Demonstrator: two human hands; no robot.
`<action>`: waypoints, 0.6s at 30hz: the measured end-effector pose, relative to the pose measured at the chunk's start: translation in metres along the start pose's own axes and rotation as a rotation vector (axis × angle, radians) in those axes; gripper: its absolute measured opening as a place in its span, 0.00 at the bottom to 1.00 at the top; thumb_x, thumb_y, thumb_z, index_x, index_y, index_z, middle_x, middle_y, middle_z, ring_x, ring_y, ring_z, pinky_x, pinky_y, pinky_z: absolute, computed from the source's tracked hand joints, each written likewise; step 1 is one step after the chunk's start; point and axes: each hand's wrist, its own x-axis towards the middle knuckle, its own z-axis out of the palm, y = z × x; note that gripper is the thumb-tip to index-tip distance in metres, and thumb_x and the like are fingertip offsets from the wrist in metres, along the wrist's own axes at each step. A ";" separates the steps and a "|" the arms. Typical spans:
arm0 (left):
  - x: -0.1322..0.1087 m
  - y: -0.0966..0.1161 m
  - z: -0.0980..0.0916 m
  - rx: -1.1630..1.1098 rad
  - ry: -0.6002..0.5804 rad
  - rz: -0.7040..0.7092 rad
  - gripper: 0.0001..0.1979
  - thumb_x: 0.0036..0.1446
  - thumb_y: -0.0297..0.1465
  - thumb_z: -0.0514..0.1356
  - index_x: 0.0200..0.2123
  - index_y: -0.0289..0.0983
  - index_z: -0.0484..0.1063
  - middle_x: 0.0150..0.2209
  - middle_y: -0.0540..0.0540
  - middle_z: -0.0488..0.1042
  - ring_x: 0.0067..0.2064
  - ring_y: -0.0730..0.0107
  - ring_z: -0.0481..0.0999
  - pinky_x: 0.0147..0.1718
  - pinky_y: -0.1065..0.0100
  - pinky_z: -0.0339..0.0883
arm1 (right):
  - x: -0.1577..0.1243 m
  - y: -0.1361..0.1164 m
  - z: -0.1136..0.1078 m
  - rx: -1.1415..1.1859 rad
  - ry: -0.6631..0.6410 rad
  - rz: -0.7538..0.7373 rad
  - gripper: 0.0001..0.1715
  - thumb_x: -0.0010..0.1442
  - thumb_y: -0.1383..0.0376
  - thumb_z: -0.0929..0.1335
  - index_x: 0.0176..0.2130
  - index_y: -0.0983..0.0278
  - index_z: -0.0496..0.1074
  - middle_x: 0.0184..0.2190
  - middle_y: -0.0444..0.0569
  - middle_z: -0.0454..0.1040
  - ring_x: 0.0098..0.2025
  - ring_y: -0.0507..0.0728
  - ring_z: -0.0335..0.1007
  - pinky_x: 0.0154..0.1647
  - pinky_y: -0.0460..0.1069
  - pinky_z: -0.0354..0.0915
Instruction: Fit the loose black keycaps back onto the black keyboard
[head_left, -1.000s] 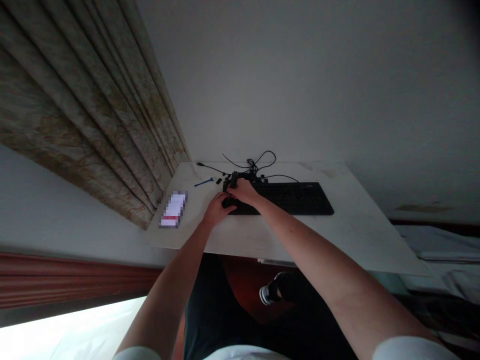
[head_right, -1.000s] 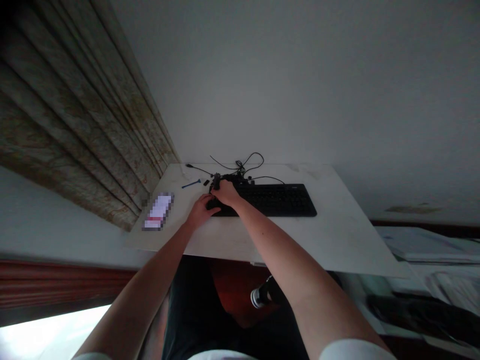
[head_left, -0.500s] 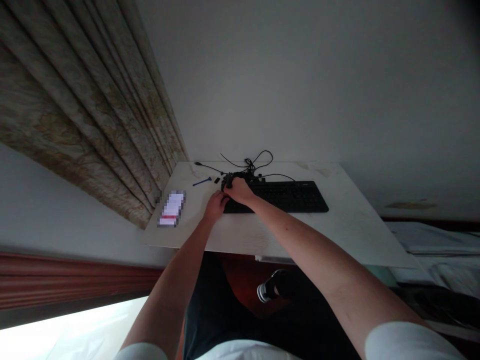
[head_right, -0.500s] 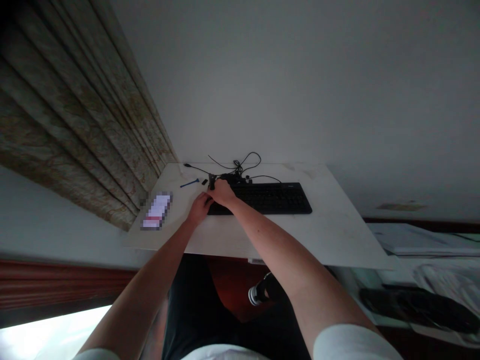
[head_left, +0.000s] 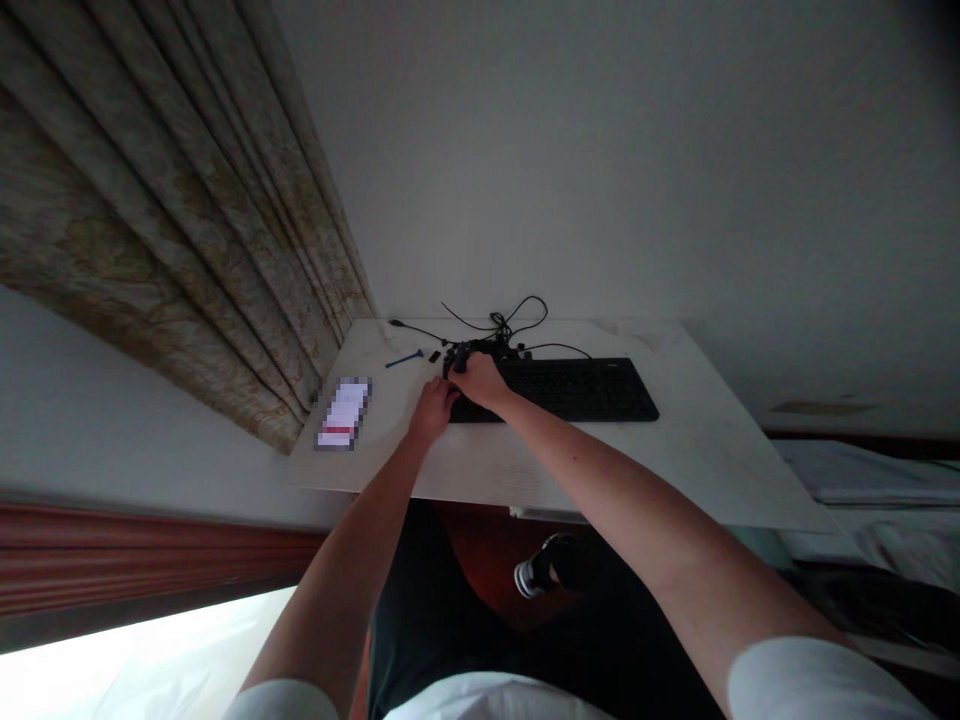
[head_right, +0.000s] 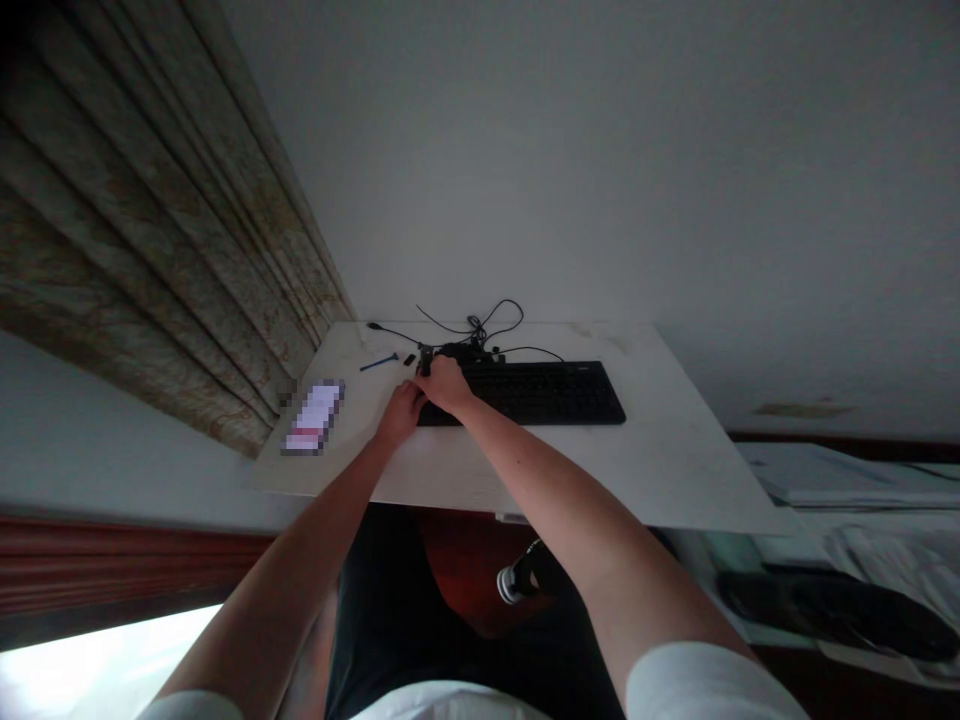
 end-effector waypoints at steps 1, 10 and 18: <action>0.000 0.000 0.000 0.000 -0.001 0.003 0.09 0.67 0.30 0.55 0.46 0.37 0.74 0.45 0.39 0.74 0.48 0.56 0.74 0.53 0.51 0.69 | 0.000 0.000 0.000 0.004 -0.003 -0.005 0.13 0.62 0.63 0.68 0.31 0.69 0.78 0.31 0.57 0.80 0.35 0.57 0.77 0.34 0.44 0.66; 0.002 -0.005 0.005 0.015 -0.017 -0.011 0.11 0.67 0.28 0.54 0.49 0.36 0.72 0.48 0.38 0.73 0.50 0.55 0.73 0.53 0.51 0.67 | -0.003 -0.004 -0.004 0.022 0.004 -0.016 0.13 0.62 0.65 0.68 0.30 0.69 0.77 0.30 0.58 0.79 0.37 0.59 0.78 0.36 0.46 0.67; -0.001 0.005 -0.001 0.032 -0.025 -0.049 0.10 0.68 0.29 0.53 0.47 0.37 0.73 0.46 0.40 0.73 0.50 0.56 0.72 0.54 0.52 0.67 | 0.031 -0.054 -0.057 0.005 0.039 -0.092 0.08 0.55 0.68 0.73 0.34 0.73 0.77 0.30 0.60 0.78 0.39 0.62 0.78 0.37 0.47 0.69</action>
